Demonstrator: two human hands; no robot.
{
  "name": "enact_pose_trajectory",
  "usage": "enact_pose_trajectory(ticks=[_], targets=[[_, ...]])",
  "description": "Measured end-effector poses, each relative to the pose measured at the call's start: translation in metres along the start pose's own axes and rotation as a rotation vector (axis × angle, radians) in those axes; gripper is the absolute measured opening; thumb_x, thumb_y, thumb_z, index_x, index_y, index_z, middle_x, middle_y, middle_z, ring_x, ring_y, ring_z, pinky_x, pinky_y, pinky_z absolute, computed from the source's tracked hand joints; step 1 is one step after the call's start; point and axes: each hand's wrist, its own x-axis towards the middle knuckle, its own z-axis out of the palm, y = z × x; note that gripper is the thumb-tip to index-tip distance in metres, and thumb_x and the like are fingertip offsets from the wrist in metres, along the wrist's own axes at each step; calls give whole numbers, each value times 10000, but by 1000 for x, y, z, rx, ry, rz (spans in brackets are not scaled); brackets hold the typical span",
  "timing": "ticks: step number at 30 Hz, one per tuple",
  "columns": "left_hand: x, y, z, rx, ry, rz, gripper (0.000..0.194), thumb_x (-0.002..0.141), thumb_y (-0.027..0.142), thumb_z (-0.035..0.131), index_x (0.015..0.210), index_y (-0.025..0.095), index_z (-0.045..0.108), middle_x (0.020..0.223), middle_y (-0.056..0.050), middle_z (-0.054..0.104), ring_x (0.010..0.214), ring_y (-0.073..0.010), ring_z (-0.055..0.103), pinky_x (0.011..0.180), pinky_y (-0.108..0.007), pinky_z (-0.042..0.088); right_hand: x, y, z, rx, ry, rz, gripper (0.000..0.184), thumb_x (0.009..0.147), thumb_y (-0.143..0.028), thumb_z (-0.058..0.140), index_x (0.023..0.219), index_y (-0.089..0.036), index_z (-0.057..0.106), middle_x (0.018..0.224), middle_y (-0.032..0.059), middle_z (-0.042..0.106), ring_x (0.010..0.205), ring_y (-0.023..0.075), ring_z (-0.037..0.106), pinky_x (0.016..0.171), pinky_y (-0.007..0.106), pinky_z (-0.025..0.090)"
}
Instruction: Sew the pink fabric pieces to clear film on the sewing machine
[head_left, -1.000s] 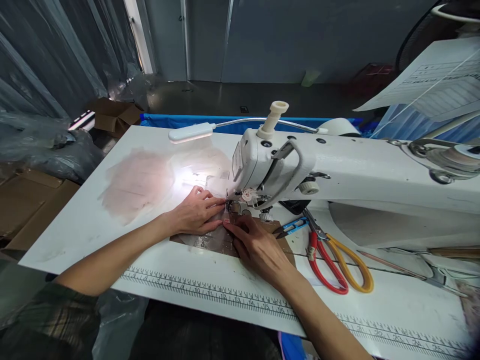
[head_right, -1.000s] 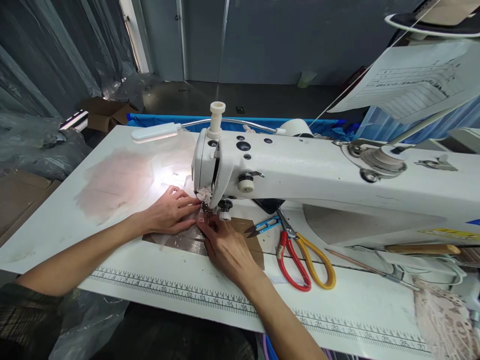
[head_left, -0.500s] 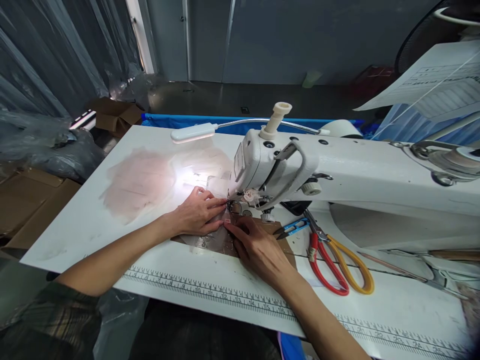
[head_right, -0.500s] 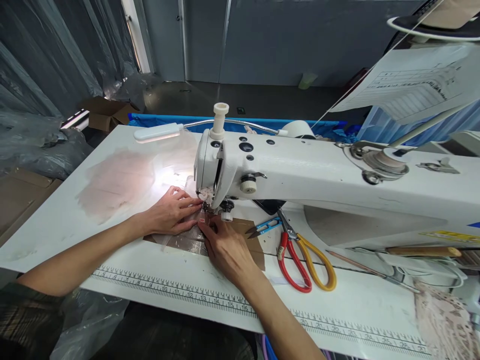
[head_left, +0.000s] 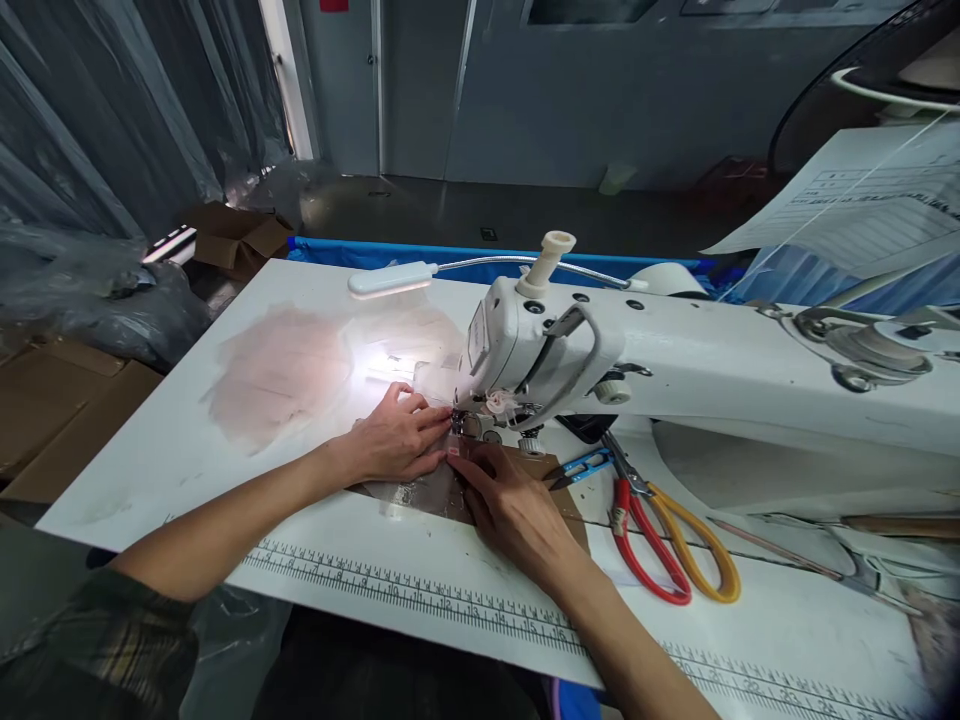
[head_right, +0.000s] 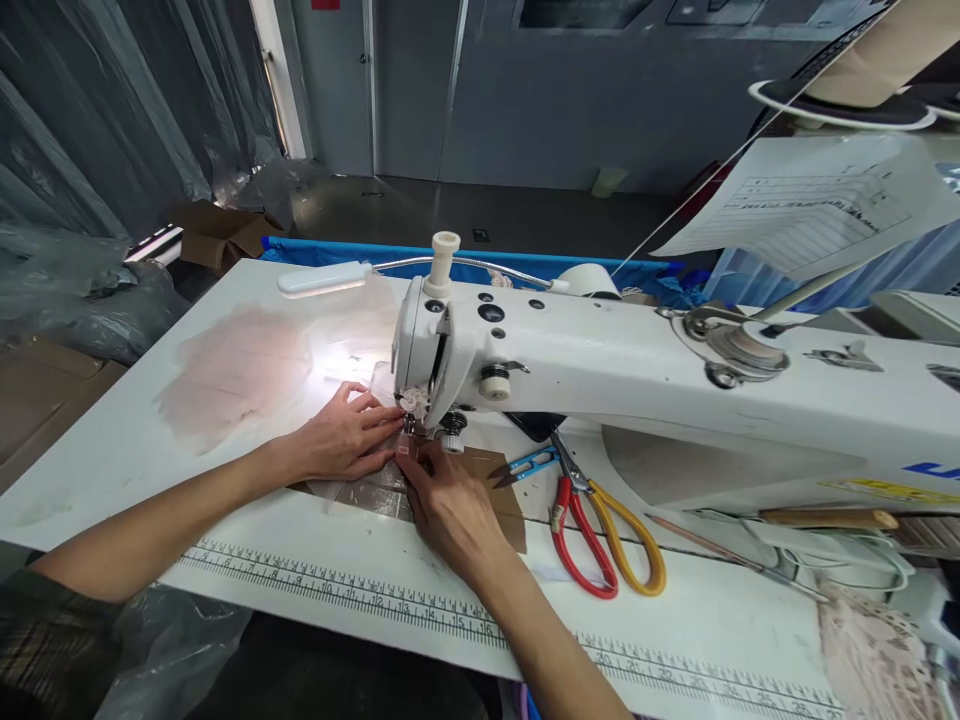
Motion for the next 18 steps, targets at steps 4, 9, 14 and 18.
enact_pose_trajectory(ticks=[4,9,14,18], targets=[[-1,2,1,19,-19,-9,398,967,364,367,1181,135,612,1287,-105,580,950,-256,534,891,-479,363,1,-1,-1,11,2,14,318,865,-122,461,1125,-200,626,1024,112,594,743,171,605,577,259,494],[-2,2,4,0,3,-11,389,966,366,390,1184,129,608,1271,-120,584,963,-256,534,893,-472,367,1,0,-2,93,5,45,347,860,-132,458,1139,-217,646,1030,108,607,761,187,628,582,274,510],[-1,-2,-7,-47,-56,-2,376,940,408,461,1164,144,611,1247,-127,591,954,-265,550,831,-460,387,4,15,-10,346,61,154,366,877,-169,432,1167,-205,653,1036,99,657,874,202,655,782,335,535],[-3,-7,-24,-120,-87,11,366,892,431,553,1111,142,600,1243,-132,573,998,-267,561,848,-449,405,8,25,-21,420,27,176,361,887,-176,419,1144,-206,671,994,74,686,825,192,650,718,305,519]])
